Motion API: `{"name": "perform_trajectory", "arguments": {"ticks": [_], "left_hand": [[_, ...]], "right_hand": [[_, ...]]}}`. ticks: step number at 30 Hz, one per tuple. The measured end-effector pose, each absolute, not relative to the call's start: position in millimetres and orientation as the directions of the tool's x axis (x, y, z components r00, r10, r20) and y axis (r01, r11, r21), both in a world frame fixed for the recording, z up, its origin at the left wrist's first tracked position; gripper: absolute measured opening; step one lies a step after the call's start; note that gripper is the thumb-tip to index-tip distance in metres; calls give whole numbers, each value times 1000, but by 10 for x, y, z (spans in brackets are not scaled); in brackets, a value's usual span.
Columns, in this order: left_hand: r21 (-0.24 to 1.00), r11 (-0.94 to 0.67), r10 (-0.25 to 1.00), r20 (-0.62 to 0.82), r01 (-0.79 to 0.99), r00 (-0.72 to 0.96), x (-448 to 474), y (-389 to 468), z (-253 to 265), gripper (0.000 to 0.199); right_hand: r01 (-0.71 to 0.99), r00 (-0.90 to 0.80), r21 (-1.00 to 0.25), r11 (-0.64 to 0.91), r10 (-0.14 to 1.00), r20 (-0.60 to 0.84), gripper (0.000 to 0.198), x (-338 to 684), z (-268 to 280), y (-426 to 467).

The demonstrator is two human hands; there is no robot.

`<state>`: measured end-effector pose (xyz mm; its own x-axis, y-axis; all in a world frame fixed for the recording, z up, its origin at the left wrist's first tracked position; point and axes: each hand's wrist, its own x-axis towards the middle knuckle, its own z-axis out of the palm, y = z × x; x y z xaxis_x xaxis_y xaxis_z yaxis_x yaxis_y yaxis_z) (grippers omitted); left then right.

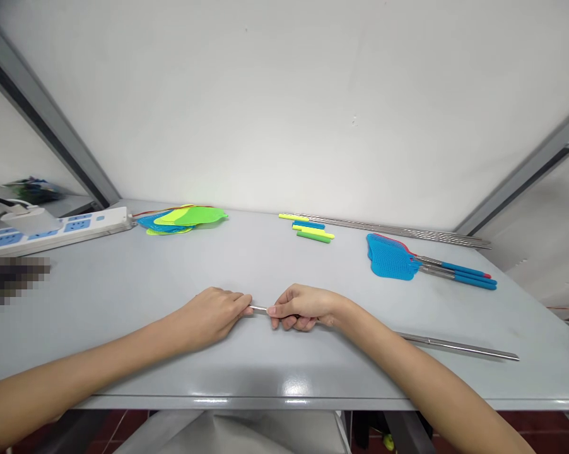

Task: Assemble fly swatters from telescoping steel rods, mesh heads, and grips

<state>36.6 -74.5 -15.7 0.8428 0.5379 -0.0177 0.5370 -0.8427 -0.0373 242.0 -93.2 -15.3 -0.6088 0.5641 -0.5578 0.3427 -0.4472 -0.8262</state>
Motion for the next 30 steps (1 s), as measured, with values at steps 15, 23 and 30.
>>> {"name": "perform_trajectory", "arguments": {"ticks": [15,23,30], "left_hand": [[-48,-851,524,-9,523,851,381,-781,-180,30],[9,-852,523,-21,524,852,360,-746,-179,29],[104,-856,508,-16,507,861,323,-675,-121,32]], "right_hand": [[358,-593,-812,-461,560,-579,31,2380,-132,-944],[329,-594,-823,-463,576,-562,30,2360,-158,-960],[317,-586,-830,-459,593,-552,33,2353,-147,-959]]}}
